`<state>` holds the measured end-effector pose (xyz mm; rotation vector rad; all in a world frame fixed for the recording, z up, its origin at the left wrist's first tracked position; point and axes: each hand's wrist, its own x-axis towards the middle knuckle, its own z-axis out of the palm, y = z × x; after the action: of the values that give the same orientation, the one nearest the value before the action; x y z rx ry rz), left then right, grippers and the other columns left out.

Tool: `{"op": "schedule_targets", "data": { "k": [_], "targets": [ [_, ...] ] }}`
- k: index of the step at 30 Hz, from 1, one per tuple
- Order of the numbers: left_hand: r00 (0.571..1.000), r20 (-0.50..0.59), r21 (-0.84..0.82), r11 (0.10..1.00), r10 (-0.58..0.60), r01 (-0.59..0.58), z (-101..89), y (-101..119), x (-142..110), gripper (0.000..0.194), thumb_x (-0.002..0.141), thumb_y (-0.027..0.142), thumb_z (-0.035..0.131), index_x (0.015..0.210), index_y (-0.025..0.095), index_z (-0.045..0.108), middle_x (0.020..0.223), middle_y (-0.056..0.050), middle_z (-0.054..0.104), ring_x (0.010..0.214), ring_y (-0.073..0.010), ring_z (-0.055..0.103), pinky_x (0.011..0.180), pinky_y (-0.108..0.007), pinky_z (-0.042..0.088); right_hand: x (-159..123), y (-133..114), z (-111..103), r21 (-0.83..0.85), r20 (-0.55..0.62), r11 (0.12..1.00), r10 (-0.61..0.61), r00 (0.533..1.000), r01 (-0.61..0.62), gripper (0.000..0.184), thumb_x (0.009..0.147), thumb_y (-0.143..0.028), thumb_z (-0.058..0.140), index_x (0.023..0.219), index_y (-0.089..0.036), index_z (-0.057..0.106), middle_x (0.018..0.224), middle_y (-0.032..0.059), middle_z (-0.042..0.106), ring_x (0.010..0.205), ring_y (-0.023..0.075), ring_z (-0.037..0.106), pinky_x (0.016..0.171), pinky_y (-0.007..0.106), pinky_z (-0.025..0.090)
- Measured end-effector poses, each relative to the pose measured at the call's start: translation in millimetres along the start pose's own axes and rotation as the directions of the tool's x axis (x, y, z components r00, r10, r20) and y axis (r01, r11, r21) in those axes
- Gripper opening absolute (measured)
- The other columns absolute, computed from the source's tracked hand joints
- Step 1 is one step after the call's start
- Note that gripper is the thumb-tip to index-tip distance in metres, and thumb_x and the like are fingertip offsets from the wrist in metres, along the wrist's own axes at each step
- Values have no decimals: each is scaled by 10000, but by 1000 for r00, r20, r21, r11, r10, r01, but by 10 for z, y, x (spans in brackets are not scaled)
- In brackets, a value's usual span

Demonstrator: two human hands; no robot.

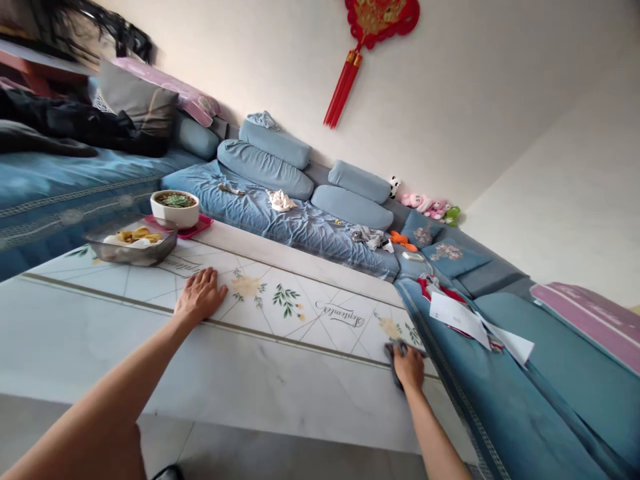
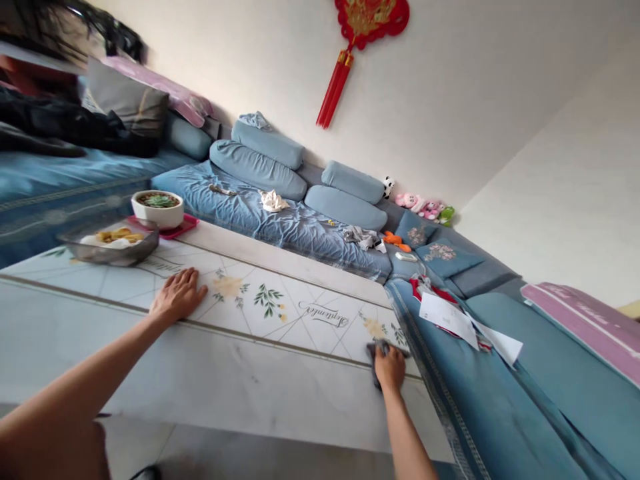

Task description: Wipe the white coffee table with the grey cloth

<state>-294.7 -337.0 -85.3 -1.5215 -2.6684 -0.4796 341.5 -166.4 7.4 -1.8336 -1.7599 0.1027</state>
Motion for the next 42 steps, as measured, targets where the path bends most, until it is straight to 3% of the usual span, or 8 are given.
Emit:
{"op": "schedule_targets", "data": {
  "k": [5,9,13,20,25,31,37,42],
  "targets": [
    [1000,6,33,999,-15,15,-127,43,-24,791,1151,450,386,1775,-5,559,1874,-293,518,1798,-402,445,1490,-558,330,-618,-1655,1116,150,167,954,-282,945,259,338,1106,-340,774,1346,-105,801,1546,215,757,1531,344,669,1370,595,503],
    [999,32,29,999,-25,24,-172,33,-38,795,1170,459,386,1799,-4,532,1891,-284,498,1817,-390,421,1506,-535,312,-2051,-2425,1401,387,289,760,-638,714,522,531,1004,-321,873,1510,-172,809,1700,119,710,1637,310,607,1428,448,481],
    [999,27,28,999,-18,17,-145,-3,-36,795,1172,463,393,1805,2,526,1892,-282,498,1819,-391,417,1509,-538,303,-2676,-1694,983,500,292,668,-729,619,552,567,1075,-388,749,1635,-301,747,1791,47,636,1705,317,555,1441,523,509],
    [999,-24,4,1000,29,-29,-95,-3,-39,796,1152,456,408,1778,-20,534,1862,-308,525,1793,-411,440,1496,-568,306,-1141,444,6,178,67,981,-93,993,80,858,899,-1009,510,1207,-261,795,1435,312,770,1449,562,698,1293,786,539],
    [1000,-22,-2,1000,12,-12,-136,35,-53,802,1149,472,387,1742,-41,555,1852,-319,530,1786,-407,443,1497,-550,295,-1295,-467,479,93,-34,986,-135,990,137,885,1077,-799,326,1206,-46,771,1321,510,674,1405,670,638,1170,943,481],
    [1000,-10,-51,999,2,-3,-227,44,-66,793,1122,429,413,1753,-24,566,1848,-323,533,1781,-430,448,1497,-580,303,-2834,-2135,1284,338,136,738,-652,746,584,450,1072,-369,795,1502,-240,767,1632,140,711,1561,335,631,1357,522,563],
    [1000,4,-77,997,20,-19,-208,6,-40,810,1103,428,421,1781,2,544,1863,-310,521,1777,-446,442,1477,-634,329,-2389,-745,447,309,68,796,-564,823,521,293,1186,-478,642,1320,-278,809,1434,103,811,1333,329,764,1177,538,652],
    [1000,-15,-75,997,20,-22,-152,3,-24,813,1119,458,392,1786,13,526,1866,-300,520,1777,-435,428,1481,-613,294,-1624,434,-207,75,-59,948,-306,950,310,863,1104,-991,420,1039,-208,777,1121,257,808,1028,434,742,958,632,595]
  ]
}}
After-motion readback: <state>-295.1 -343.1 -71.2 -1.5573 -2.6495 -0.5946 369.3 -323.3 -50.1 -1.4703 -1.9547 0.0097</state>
